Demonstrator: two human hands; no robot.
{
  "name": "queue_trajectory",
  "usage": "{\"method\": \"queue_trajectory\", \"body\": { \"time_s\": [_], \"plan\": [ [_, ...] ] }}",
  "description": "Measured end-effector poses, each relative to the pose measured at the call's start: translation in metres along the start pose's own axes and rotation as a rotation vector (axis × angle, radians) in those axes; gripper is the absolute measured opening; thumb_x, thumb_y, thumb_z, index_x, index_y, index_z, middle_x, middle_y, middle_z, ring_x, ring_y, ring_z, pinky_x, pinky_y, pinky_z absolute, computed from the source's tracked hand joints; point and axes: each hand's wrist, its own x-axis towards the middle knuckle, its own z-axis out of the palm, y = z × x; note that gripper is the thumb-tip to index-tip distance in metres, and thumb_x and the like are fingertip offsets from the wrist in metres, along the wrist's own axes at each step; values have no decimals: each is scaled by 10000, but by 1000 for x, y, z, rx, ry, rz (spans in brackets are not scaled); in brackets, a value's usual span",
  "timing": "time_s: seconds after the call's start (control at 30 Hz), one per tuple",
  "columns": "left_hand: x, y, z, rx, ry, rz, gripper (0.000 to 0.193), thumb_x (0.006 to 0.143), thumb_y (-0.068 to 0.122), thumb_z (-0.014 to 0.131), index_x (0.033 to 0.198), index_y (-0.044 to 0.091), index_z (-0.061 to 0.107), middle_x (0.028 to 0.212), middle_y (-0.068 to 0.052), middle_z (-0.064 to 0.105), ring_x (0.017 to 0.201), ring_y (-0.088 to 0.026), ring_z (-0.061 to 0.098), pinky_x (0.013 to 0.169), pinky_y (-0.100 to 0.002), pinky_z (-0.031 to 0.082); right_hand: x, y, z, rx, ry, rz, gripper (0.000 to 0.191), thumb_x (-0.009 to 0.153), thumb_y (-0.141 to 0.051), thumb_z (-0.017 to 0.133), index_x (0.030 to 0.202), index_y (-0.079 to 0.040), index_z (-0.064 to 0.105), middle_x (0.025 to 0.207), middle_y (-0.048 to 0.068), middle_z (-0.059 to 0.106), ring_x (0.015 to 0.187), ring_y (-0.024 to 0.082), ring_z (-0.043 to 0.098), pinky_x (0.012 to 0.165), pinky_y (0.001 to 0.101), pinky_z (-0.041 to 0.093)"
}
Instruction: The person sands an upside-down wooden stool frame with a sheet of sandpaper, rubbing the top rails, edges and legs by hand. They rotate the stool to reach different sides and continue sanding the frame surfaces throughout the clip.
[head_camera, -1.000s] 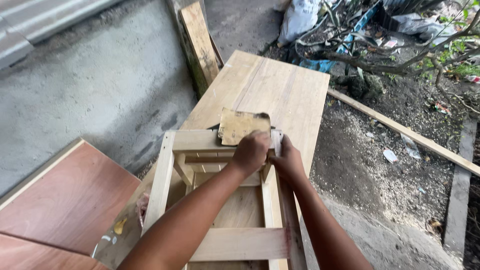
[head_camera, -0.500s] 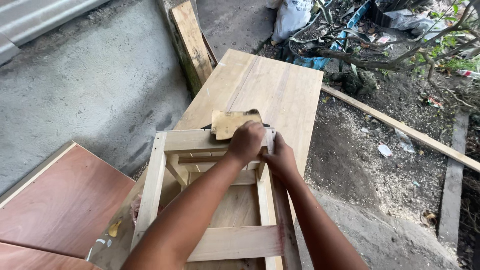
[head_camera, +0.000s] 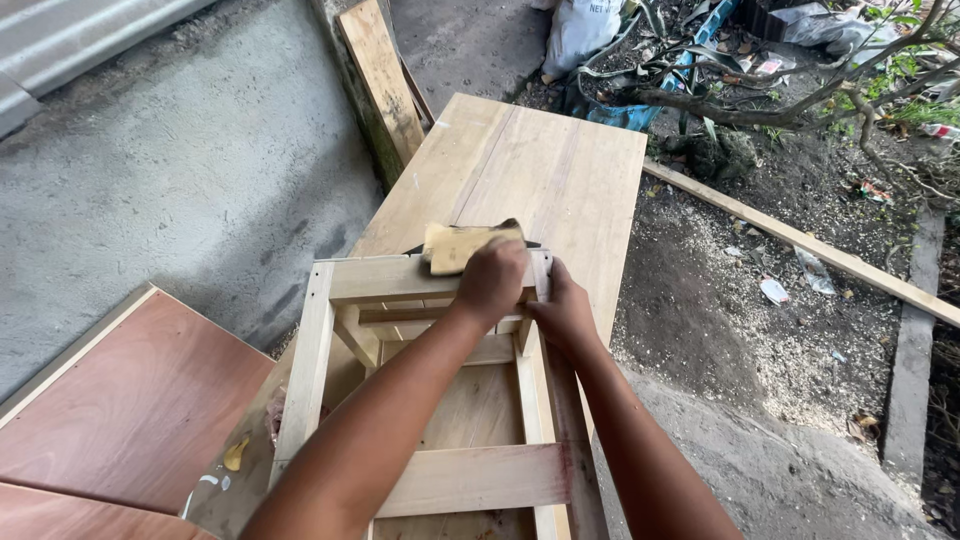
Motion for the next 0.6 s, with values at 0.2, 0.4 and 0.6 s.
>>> {"method": "queue_trajectory", "body": {
  "time_s": [0.2, 0.4, 0.6],
  "plan": [
    [-2, -1, -3, -53, 44, 33, 81, 752, -31, 572, 729, 21, 630, 825, -148, 670, 867, -348, 656, 763, -447, 561, 4, 4, 1, -28, 33, -51, 791, 680, -57, 805, 1397, 3, 476, 1090, 206, 733, 981, 273, 740, 838, 375, 589],
    [-4, -5, 0, -16, 38, -9, 85, 750, -26, 566, 715, 24, 624, 815, -145, 666, 879, -347, 664, 769, -450, 565, 0, -2, 0, -15, 10, 3, 758, 702, -74, 763, 1412, -29, 503, 1087, 198, 750, 963, 272, 755, 830, 377, 596],
    [-3, -7, 2, -16, 67, -12, 102, 761, -28, 575, 720, 28, 651, 810, -147, 673, 885, -341, 668, 782, -447, 571, 2, -5, -2, -66, 7, -50, 714, 695, -82, 773, 1367, -7, 546, 1082, 211, 761, 969, 280, 750, 840, 376, 590]
  ]
}}
